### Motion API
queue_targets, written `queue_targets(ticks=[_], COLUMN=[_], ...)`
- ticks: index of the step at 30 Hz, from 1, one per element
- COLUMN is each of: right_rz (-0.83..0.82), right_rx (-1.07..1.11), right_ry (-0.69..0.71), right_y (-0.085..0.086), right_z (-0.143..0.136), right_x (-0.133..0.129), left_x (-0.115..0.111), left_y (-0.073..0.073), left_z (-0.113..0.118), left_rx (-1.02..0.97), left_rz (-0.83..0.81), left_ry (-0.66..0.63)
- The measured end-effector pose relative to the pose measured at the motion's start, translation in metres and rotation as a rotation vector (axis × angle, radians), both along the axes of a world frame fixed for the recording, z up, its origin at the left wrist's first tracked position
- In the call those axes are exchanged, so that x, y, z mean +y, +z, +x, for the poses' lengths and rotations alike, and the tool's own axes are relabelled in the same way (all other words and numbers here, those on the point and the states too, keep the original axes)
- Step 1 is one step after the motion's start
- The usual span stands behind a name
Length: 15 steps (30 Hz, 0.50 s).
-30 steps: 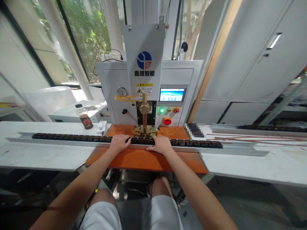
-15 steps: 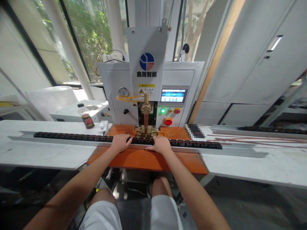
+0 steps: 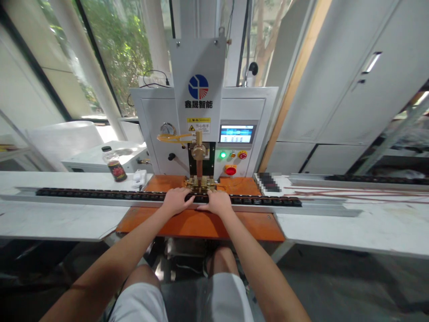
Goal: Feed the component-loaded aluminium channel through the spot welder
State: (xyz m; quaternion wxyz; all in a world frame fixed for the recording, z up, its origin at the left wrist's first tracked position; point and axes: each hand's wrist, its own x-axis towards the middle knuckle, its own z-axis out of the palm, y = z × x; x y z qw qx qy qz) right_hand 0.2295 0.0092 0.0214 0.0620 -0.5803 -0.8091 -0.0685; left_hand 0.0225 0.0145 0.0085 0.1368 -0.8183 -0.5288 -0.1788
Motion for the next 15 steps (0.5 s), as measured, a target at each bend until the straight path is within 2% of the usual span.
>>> queue_targets(ticks=[5, 15], right_rz=[0.0, -0.012], right_rx=[0.015, 0.028], right_ry=[-0.02, -0.024], right_y=[-0.0014, -0.0043], right_z=[-0.0008, -0.001], right_x=[0.0004, 0.0025], left_x=[0.0018, 0.0022], left_y=[-0.0078, -0.0065], left_z=[0.0036, 0.0009], left_rx=[-0.005, 0.03], left_rz=[-0.014, 0.017], left_ry=[0.029, 0.026])
